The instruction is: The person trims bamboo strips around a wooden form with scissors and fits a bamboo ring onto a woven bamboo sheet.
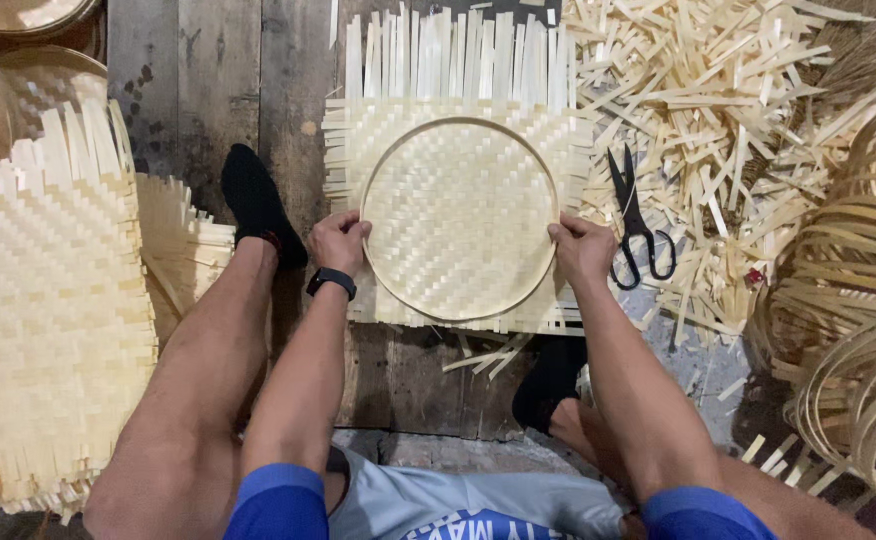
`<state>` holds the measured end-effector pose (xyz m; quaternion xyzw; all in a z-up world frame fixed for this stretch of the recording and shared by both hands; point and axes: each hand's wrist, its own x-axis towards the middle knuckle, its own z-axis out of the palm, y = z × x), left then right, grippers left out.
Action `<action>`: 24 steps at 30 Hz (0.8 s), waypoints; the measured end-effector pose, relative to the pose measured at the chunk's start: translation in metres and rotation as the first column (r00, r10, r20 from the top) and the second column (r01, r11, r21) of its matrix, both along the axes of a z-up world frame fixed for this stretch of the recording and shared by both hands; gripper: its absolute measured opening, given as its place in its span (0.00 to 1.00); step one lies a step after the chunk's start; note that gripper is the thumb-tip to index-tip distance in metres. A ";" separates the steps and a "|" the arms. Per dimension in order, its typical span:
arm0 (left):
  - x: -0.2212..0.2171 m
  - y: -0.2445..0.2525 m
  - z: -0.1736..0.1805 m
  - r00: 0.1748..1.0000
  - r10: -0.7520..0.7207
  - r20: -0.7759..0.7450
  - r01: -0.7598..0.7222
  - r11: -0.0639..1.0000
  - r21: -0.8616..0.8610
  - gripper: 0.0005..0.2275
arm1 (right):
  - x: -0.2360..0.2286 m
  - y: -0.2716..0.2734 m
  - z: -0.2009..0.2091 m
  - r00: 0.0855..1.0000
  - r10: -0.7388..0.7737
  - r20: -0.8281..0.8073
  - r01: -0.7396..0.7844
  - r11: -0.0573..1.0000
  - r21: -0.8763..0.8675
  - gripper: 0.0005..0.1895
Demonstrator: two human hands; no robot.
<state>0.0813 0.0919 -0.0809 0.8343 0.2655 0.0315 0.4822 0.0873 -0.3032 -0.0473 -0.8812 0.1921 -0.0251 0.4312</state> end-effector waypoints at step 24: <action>0.012 0.020 -0.013 0.963 0.032 -0.266 -0.142 0.905 -0.402 0.11 | 0.006 -0.016 -0.037 0.986 -0.030 -0.161 0.076 0.955 0.287 0.09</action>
